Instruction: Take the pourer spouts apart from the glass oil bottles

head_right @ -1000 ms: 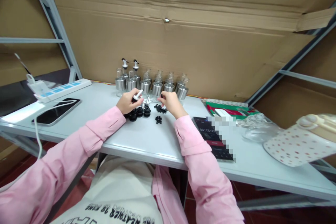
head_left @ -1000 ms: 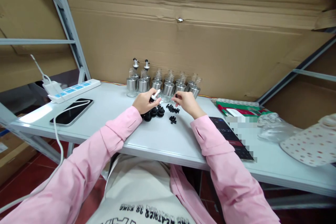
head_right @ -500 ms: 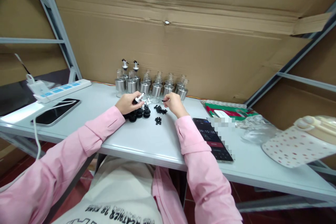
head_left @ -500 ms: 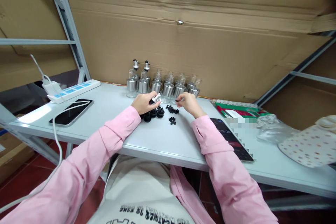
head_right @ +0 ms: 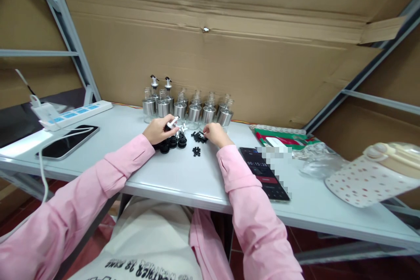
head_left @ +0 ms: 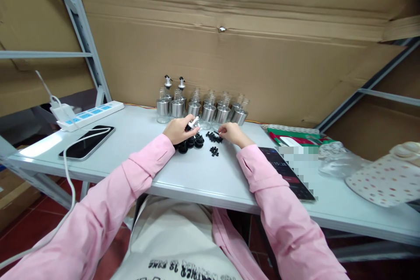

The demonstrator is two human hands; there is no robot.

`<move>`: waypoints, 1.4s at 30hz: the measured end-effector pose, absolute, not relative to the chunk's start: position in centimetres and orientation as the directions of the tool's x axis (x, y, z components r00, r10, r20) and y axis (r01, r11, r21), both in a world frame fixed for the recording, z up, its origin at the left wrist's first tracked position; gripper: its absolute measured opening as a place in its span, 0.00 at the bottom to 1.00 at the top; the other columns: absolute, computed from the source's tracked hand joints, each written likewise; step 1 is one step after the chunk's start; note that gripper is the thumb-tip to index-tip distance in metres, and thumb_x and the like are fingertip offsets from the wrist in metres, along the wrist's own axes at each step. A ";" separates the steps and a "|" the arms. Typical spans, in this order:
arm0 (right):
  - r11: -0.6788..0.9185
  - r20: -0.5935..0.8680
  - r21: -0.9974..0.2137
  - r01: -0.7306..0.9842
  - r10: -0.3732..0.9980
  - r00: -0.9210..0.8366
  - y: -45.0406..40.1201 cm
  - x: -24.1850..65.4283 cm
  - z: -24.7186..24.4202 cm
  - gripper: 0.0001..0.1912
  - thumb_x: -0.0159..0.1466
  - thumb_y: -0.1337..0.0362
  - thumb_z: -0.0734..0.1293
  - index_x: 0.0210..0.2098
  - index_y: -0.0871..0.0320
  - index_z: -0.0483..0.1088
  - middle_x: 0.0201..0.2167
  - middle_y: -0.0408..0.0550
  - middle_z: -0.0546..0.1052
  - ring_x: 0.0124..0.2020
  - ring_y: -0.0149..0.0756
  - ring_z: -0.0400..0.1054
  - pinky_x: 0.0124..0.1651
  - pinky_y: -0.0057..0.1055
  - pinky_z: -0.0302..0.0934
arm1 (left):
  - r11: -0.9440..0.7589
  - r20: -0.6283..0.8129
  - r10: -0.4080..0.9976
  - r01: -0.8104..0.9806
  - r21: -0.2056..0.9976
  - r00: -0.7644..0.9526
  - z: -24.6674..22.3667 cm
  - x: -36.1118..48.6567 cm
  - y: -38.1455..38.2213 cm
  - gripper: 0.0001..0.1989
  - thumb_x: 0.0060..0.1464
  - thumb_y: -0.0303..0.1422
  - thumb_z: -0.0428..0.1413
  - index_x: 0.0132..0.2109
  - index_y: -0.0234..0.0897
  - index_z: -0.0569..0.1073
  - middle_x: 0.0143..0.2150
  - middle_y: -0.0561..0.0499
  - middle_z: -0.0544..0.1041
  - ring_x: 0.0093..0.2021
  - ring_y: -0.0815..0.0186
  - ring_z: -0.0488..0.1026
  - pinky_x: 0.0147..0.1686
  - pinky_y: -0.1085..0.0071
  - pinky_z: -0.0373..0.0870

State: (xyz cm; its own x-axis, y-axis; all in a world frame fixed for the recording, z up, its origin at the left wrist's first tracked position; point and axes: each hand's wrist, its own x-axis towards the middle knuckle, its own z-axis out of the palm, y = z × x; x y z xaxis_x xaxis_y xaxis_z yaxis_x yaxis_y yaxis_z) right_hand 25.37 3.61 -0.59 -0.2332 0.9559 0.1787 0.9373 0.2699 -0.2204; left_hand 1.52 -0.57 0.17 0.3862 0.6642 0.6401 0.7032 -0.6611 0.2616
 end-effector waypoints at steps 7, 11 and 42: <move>0.306 0.144 -0.211 0.928 0.949 -0.281 3.5 25.0 -0.5 0.07 0.53 0.72 0.68 0.32 0.61 0.74 0.30 0.49 0.78 0.32 0.33 0.71 0.37 0.24 0.59 | -0.666 0.634 0.668 0.693 0.275 0.390 0.3 1.5 -0.7 0.14 0.54 0.43 0.50 0.38 0.36 0.66 0.23 0.55 0.69 0.22 0.70 0.66 0.24 0.77 0.57; 0.344 0.154 -0.273 0.898 0.937 -0.312 3.4 24.9 -0.3 0.06 0.56 0.73 0.64 0.29 0.61 0.73 0.27 0.47 0.77 0.29 0.31 0.70 0.36 0.25 0.59 | -0.651 0.619 0.686 0.704 0.284 0.384 0.4 1.5 -0.8 0.15 0.54 0.45 0.50 0.38 0.36 0.66 0.23 0.55 0.69 0.22 0.70 0.66 0.24 0.77 0.56; 0.388 0.291 -0.899 0.201 0.875 -0.388 -0.2 20.0 1.3 0.24 0.57 0.42 0.58 0.21 0.55 0.50 0.17 0.35 0.50 0.17 0.23 0.44 0.19 0.24 0.42 | -0.675 0.544 0.687 0.700 0.233 0.482 -0.1 2.4 -0.6 0.16 0.58 0.43 0.48 0.44 0.36 0.71 0.38 0.50 0.76 0.34 0.67 0.72 0.32 0.75 0.61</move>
State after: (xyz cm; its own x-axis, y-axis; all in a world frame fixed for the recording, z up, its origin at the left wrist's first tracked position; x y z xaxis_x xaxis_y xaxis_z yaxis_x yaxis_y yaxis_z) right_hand 20.03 -0.20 1.28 -0.3878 0.8746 0.2911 0.2011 0.3884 -0.8993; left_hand 2.44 -0.63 -0.12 0.4817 0.6871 0.5439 0.6996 -0.6753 0.2334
